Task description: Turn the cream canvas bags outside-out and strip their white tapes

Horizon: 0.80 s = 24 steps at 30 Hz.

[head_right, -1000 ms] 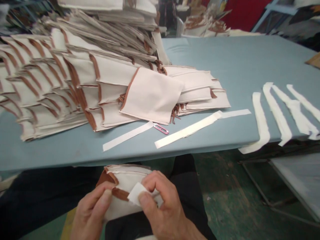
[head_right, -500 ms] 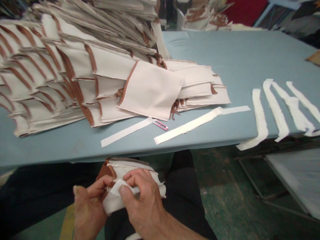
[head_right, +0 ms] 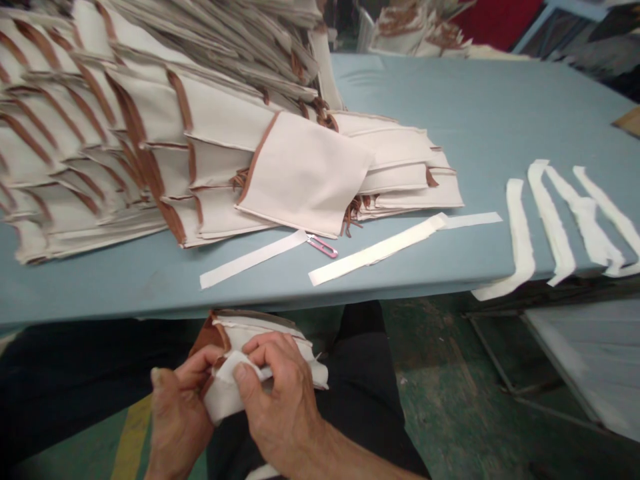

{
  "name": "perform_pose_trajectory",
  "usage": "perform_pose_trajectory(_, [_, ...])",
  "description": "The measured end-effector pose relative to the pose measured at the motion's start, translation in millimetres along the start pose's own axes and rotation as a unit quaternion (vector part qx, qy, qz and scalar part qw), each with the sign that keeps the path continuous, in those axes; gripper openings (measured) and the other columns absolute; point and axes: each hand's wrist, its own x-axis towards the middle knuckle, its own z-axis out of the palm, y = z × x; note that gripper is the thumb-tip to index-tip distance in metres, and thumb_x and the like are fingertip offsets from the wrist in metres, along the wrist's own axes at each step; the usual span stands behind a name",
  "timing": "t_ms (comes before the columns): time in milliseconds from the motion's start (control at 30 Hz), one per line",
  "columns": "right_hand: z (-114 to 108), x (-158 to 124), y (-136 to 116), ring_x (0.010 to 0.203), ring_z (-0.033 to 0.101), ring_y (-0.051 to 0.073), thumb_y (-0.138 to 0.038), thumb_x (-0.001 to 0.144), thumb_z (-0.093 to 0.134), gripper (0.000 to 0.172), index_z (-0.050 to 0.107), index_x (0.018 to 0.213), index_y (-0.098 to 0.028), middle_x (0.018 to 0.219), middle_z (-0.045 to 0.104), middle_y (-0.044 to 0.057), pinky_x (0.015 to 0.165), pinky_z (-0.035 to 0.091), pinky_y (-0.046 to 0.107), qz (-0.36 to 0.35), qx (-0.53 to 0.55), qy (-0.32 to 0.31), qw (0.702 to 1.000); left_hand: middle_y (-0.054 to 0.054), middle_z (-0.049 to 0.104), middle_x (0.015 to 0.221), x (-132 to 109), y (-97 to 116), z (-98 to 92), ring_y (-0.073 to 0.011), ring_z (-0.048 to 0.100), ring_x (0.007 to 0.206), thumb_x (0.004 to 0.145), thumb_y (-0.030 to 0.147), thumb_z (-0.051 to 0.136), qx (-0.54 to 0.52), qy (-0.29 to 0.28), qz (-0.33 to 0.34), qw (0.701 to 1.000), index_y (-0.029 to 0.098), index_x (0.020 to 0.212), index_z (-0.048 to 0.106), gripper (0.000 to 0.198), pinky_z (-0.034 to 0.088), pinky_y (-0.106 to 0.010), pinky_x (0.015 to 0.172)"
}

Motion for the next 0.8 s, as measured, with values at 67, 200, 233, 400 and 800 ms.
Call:
perform_pose_trajectory(67, [3, 0, 0, 0.099, 0.068, 0.022, -0.024, 0.103, 0.058, 0.021, 0.057, 0.082, -0.023, 0.101, 0.074, 0.006, 0.093, 0.049, 0.038, 0.004, -0.002, 0.005, 1.000, -0.003, 0.064, 0.055, 5, -6, -6.6, -0.0168, 0.052, 0.048, 0.066, 0.104, 0.061, 0.019, -0.013, 0.008, 1.000, 0.017, 0.067, 0.072, 0.088, 0.045, -0.026, 0.045])
perform_pose_trajectory(200, [6, -1, 1, 0.098, 0.068, 0.022, -0.025, 0.102, 0.058, 0.020, 0.057, 0.082, -0.023, 0.100, 0.074, 0.006, 0.094, 0.048, 0.038, 0.002, 0.000, 0.020, 1.000, -0.003, 0.068, 0.059, 11, -17, -16.7, -0.0158, 0.053, 0.052, 0.078, 0.089, 0.069, 0.071, -0.012, 0.044, 0.996, 0.018, 0.068, 0.073, 0.072, 0.040, -0.022, 0.046])
perform_pose_trajectory(233, [6, 0, 1, 0.098, 0.068, 0.022, -0.025, 0.102, 0.058, 0.020, 0.058, 0.082, -0.023, 0.100, 0.074, 0.005, 0.093, 0.048, 0.038, 0.002, 0.000, 0.020, 1.000, -0.003, 0.067, 0.059, 12, -19, -18.1, -0.0159, 0.053, 0.052, 0.080, 0.088, 0.069, 0.081, -0.012, 0.052, 0.995, 0.018, 0.068, 0.073, 0.071, 0.039, -0.022, 0.046])
perform_pose_trajectory(400, [4, 1, 2, 0.097, 0.069, 0.021, -0.023, 0.101, 0.059, 0.020, 0.058, 0.081, -0.023, 0.098, 0.075, 0.005, 0.092, 0.049, 0.038, -0.001, -0.003, 0.009, 1.000, -0.003, 0.066, 0.060, 12, -22, -18.4, -0.0168, 0.052, 0.051, 0.087, 0.088, 0.059, 0.105, -0.010, 0.076, 0.991, 0.019, 0.068, 0.071, 0.072, 0.041, -0.024, 0.045])
perform_pose_trajectory(800, [4, 1, 1, 0.094, 0.069, 0.021, -0.024, 0.102, 0.058, 0.021, 0.057, 0.081, -0.024, 0.096, 0.076, 0.004, 0.089, 0.049, 0.037, -0.003, -0.012, 0.006, 1.000, -0.001, 0.060, 0.056, 14, -17, -15.2, -0.0176, 0.052, 0.052, 0.091, 0.078, 0.057, 0.135, -0.005, 0.104, 0.985, 0.020, 0.066, 0.067, 0.064, 0.041, -0.025, 0.048])
